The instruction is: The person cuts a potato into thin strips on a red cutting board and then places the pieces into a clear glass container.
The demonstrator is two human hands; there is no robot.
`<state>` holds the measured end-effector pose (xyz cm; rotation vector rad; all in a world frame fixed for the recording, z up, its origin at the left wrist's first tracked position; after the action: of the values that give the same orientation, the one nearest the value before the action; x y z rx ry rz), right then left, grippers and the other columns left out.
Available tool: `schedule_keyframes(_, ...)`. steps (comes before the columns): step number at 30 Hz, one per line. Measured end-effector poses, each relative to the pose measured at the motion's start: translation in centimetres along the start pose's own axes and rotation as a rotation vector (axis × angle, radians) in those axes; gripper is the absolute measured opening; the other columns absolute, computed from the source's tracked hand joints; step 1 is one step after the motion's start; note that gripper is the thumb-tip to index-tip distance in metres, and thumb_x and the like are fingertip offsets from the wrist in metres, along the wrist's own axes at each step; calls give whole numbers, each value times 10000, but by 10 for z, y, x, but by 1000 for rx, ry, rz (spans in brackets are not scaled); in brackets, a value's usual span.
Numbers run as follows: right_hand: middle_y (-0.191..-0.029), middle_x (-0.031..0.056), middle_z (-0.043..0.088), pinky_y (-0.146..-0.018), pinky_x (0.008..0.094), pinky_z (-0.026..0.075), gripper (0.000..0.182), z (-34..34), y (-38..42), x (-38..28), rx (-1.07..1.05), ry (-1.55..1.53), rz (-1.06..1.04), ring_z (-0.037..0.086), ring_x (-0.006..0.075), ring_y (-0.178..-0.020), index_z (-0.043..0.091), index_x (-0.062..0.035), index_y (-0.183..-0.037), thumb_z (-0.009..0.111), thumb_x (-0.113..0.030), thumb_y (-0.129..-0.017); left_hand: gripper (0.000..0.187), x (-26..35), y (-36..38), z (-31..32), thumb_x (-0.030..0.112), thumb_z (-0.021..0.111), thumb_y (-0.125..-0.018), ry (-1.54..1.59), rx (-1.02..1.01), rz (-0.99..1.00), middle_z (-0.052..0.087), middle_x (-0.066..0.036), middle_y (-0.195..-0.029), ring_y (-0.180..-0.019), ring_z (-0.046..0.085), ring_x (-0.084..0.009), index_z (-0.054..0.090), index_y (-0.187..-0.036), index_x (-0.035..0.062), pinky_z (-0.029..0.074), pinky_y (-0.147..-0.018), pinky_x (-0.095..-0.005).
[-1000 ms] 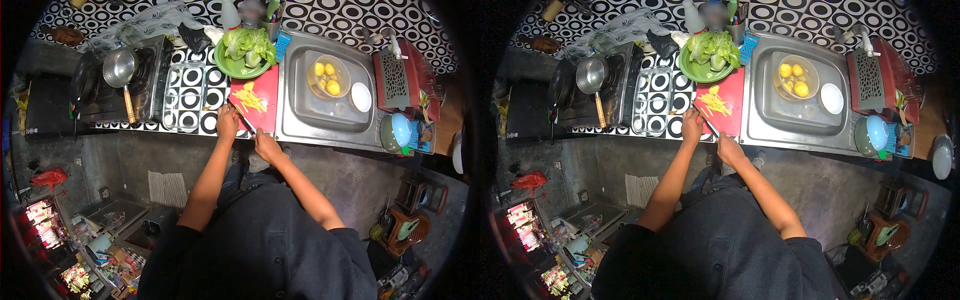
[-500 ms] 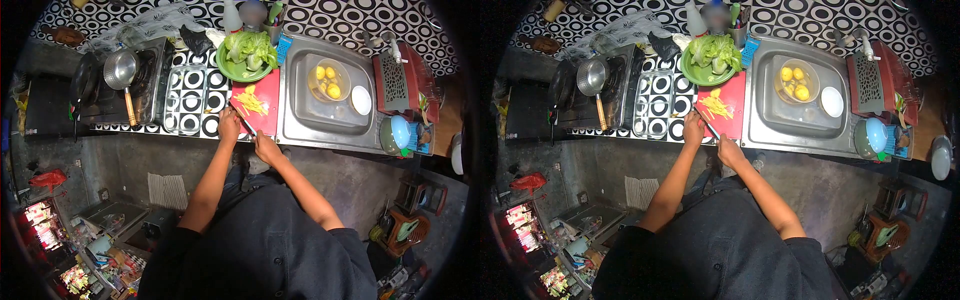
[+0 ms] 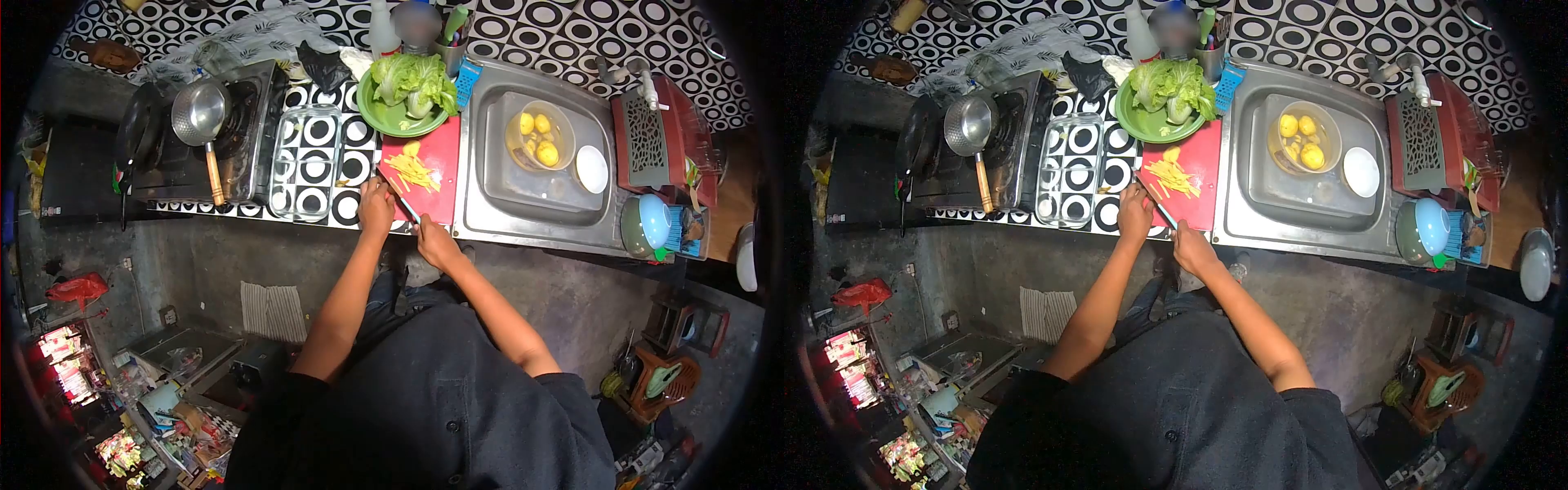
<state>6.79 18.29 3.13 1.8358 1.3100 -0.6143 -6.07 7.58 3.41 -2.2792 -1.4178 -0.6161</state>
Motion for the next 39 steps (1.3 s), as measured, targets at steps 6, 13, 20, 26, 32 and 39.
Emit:
schedule_keyframes(6,-855,374,635,-785,613,462,274,3,-4,7,8,-24,5,624,565,-876,457,72,-1075,473,-201,-1083,233,2,-1,-2,33,788,-792,3,-7,0,626,-87,-1188,-1162,582,-328,716,-1014,38,536,-917,-453)
schedule_keyframes(13,-870,388,645,-814,620,475,282,3,-4,4,-8,-9,35,641,567,-906,468,78,-1066,477,-203,-1080,219,0,-1,0,40,780,-806,-28,-22,-15,623,-85,-1197,-1171,578,-321,720,-1016,46,539,-924,-449)
schedule_keyframes(20,-859,390,634,-800,623,464,278,3,-5,3,10,-28,15,628,575,-890,447,73,-1068,476,-203,-1082,201,0,0,0,45,767,-817,-4,-12,-26,617,-72,-1196,-1165,575,-318,719,-1012,50,542,-930,-448)
schedule_keyframes(26,-851,381,631,-766,620,456,270,5,-9,7,31,-28,-1,620,577,-862,452,64,-1065,483,-204,-1081,210,1,-1,-2,37,770,-810,-5,-17,-10,619,-72,-1187,-1157,575,-321,720,-1013,51,540,-915,-448)
schedule_keyframes(32,-864,387,636,-768,627,463,279,9,-13,9,30,-35,18,625,580,-874,456,63,-1054,486,-213,-1081,208,4,-1,-3,40,775,-808,-14,-25,1,618,-82,-1188,-1154,575,-322,726,-1011,50,540,-912,-443)
schedule_keyframes(39,-862,387,641,-774,631,473,272,8,-19,7,40,-28,2,631,577,-867,458,58,-1060,486,-212,-1079,234,-2,0,3,59,782,-810,-35,-37,-8,606,-81,-1230,-1184,566,-313,726,-1036,44,547,-927,-437)
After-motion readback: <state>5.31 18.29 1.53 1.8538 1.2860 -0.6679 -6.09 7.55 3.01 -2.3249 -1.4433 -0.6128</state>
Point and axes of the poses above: each hand's wrist, its own y-axis away from the middle knuckle, its own z-axis out of the palm, x = y × z, the point moved 7 cm from there along -y, towards the middle knuckle
